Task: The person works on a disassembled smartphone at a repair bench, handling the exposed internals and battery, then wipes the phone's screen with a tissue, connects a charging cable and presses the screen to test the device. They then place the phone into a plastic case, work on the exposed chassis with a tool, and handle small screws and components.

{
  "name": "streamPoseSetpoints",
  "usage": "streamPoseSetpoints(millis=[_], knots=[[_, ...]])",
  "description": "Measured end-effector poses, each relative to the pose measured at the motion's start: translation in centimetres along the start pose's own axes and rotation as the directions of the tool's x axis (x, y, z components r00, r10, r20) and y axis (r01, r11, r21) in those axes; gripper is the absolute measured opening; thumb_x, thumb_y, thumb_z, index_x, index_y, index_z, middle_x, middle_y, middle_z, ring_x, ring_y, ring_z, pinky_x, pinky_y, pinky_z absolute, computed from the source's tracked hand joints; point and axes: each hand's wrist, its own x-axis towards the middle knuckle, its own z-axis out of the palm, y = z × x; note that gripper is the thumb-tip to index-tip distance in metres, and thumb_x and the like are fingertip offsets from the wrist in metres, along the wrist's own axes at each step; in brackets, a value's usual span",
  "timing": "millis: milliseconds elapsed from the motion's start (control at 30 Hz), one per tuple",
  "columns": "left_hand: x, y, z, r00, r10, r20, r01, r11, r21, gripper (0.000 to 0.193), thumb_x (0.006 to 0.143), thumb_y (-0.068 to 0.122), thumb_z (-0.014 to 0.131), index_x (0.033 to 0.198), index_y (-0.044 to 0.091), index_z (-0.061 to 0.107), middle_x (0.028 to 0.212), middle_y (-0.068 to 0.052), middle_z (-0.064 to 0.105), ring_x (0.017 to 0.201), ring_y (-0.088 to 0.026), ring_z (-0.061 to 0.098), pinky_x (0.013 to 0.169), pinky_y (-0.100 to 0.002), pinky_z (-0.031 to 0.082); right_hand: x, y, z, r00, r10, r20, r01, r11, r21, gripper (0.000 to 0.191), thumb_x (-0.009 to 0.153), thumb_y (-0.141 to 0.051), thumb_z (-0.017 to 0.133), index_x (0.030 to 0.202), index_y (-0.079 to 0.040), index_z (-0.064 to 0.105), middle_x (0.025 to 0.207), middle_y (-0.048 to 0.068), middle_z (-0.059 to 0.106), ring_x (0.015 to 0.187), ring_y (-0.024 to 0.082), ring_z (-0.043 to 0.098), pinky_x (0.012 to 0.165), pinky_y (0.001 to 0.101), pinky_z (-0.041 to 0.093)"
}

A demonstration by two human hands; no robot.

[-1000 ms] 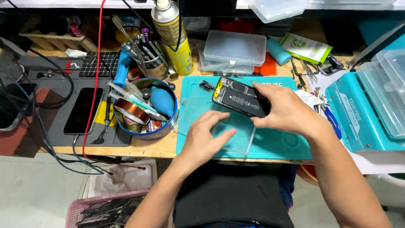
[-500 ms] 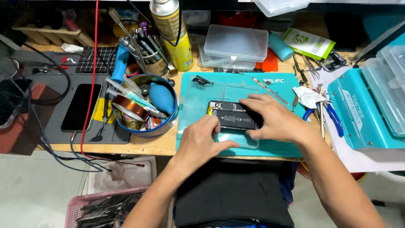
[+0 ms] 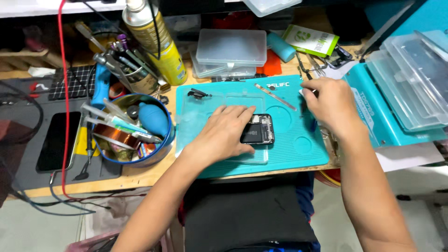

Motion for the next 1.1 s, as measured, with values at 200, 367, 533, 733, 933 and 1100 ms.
streamPoseSetpoints(millis=[200,367,533,733,933,1100], knots=[[1.4,0.8,0.5,0.989,-0.066,0.13,0.07,0.997,-0.029,0.096,0.061,0.031,0.093,0.141,0.001,0.05,0.122,-0.015,0.062,0.118,-0.035,0.056,0.1,-0.046,0.044,0.2,4.1,-2.1,0.996,0.091,0.014,-0.09,0.996,-0.025,0.023,0.088,-0.018,0.076,0.107,-0.006,0.08,0.095,0.021,0.074,0.085,0.038,0.072,0.085,0.0445,0.056],[1.4,0.8,0.4,0.999,-0.027,0.039,0.029,0.998,-0.05,0.097,0.059,0.037,0.094,0.137,-0.002,0.053,0.13,-0.022,0.057,0.121,-0.04,0.052,0.101,-0.049,0.041,-0.2,4.1,-1.9,0.988,0.107,0.114,-0.103,0.994,-0.048,0.031,0.081,-0.023,0.081,0.106,-0.006,0.08,0.092,0.02,0.074,0.085,0.037,0.071,0.081,0.0452,0.055],[1.4,0.7,0.3,0.995,-0.059,0.074,0.063,0.997,-0.051,0.085,0.065,0.039,0.091,0.132,0.0,0.058,0.132,-0.018,0.058,0.123,-0.038,0.053,0.103,-0.05,0.041,0.2,3.5,-0.7,0.941,0.236,0.242,-0.196,0.964,-0.18,0.019,0.08,-0.018,0.078,0.095,-0.007,0.082,0.092,0.017,0.074,0.09,0.038,0.07,0.083,0.0485,0.054],[1.6,0.1,-0.6,0.999,-0.043,0.019,0.044,0.997,-0.058,0.075,0.071,0.037,0.088,0.129,-0.001,0.06,0.126,-0.018,0.063,0.117,-0.038,0.057,0.098,-0.048,0.045,0.4,3.4,-1.9,1.0,-0.012,0.0,0.012,0.999,0.049,0.02,0.093,-0.019,0.075,0.097,0.0,0.074,0.092,0.017,0.067,0.08,0.034,0.066,0.074,0.0449,0.052],[1.7,0.4,-0.7,1.0,-0.011,-0.026,0.01,0.998,-0.064,0.069,0.074,0.035,0.086,0.128,-0.001,0.061,0.121,-0.018,0.065,0.112,-0.038,0.06,0.096,-0.047,0.047,1.5,1.8,-2.3,0.995,-0.089,-0.04,0.097,0.961,0.259,0.021,0.099,-0.015,0.069,0.113,-0.001,0.074,0.096,0.017,0.074,0.082,0.026,0.072,0.075,0.036,0.054],[2.0,0.6,-1.1,0.999,0.024,-0.039,-0.027,0.996,-0.088,0.063,0.076,0.031,0.085,0.124,-0.002,0.063,0.117,-0.019,0.066,0.108,-0.039,0.062,0.094,-0.047,0.049,1.3,2.9,-3.0,0.987,0.113,0.112,-0.109,0.993,-0.046,0.023,0.09,-0.014,0.073,0.11,-0.004,0.078,0.087,0.024,0.072,0.08,0.037,0.072,0.081,0.0446,0.056]])
